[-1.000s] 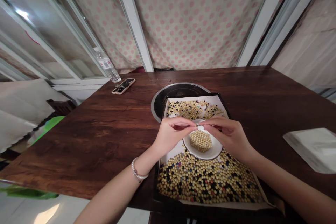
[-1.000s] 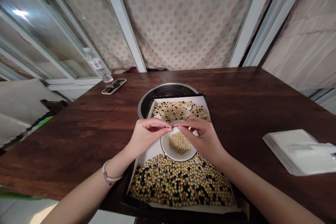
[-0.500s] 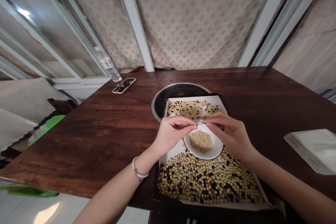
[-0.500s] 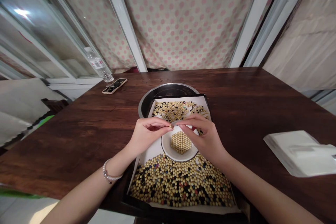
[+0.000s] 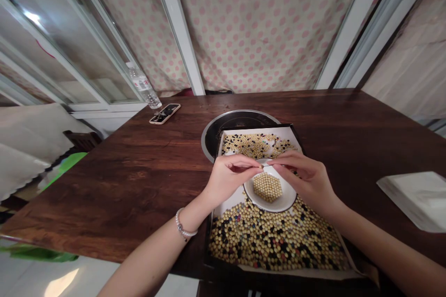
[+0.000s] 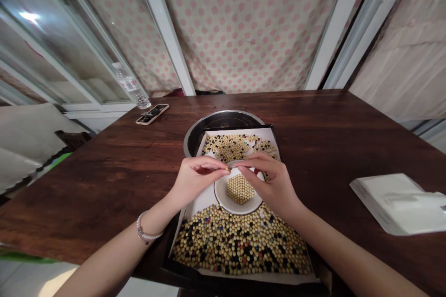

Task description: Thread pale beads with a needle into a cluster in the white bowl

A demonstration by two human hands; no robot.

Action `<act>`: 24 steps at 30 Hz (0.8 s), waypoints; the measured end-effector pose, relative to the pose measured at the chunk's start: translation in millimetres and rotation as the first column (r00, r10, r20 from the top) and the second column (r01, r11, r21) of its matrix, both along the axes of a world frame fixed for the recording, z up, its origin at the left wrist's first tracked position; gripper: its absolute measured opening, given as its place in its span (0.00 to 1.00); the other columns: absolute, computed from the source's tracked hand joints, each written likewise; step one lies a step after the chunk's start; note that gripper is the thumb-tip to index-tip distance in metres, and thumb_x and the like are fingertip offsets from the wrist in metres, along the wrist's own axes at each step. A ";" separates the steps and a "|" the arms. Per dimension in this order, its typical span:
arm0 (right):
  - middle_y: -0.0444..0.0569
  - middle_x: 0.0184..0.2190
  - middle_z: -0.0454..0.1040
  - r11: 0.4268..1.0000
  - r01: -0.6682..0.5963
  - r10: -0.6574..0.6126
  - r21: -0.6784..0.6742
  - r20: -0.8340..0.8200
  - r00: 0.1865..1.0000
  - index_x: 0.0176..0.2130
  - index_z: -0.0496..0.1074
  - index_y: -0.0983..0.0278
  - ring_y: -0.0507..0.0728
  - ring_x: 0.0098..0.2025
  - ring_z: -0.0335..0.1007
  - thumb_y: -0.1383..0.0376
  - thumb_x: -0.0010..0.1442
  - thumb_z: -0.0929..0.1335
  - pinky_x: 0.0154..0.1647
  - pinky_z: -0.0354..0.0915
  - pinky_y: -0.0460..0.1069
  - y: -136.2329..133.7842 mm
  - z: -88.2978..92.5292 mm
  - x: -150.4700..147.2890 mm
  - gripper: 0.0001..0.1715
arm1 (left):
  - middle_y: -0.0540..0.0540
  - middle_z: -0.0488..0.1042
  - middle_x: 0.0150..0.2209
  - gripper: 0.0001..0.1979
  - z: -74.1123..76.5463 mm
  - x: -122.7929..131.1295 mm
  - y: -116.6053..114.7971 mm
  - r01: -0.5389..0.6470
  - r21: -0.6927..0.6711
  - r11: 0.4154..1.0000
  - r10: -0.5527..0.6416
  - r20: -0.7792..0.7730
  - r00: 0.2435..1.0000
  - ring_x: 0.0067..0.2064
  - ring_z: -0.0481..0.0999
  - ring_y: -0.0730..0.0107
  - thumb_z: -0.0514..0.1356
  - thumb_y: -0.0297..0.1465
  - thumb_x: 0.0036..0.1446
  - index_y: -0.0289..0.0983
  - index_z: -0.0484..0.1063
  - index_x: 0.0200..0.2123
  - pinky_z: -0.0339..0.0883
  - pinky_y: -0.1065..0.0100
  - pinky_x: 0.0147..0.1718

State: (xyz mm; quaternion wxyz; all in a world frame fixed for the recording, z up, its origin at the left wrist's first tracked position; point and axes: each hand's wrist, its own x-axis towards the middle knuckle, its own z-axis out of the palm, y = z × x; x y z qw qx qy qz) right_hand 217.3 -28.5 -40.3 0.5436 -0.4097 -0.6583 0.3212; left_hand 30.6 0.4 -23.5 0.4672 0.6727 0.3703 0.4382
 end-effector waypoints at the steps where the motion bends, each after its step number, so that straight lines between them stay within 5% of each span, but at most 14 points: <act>1: 0.48 0.34 0.75 1.000 0.021 -0.021 0.005 -0.011 1.000 0.37 0.77 0.56 0.57 0.39 0.69 0.64 0.56 0.68 0.34 0.66 0.52 -0.2 0.2 0.2 0.09 | 0.47 0.80 0.30 0.04 -0.1 -0.1 0.1 -0.002 -0.002 1.000 0.002 0.001 1.000 0.32 0.78 0.70 0.66 0.28 0.45 0.37 0.77 0.28 0.75 0.68 0.35; 8: 0.48 0.35 0.75 0.999 -0.044 0.044 -0.030 0.021 0.999 0.37 0.77 0.56 0.57 0.39 0.69 0.66 0.56 0.68 0.34 0.66 0.52 0.6 -1.5 0.3 0.09 | 0.47 0.80 0.30 0.04 -0.6 -0.6 0.2 0.009 0.014 1.000 -0.009 0.005 1.000 0.32 0.78 0.71 0.66 0.27 0.46 0.36 0.77 0.28 0.74 0.70 0.34; 24: 0.48 0.35 0.75 0.999 0.038 -0.038 0.013 0.024 0.999 0.38 0.77 0.55 0.56 0.37 0.69 0.66 0.56 0.68 0.32 0.67 0.51 0.6 -1.2 1.1 0.10 | 0.48 0.80 0.30 0.04 -2.1 -0.9 1.4 -0.012 0.004 1.000 0.012 0.024 1.000 0.32 0.79 0.70 0.66 0.27 0.45 0.37 0.77 0.29 0.75 0.68 0.36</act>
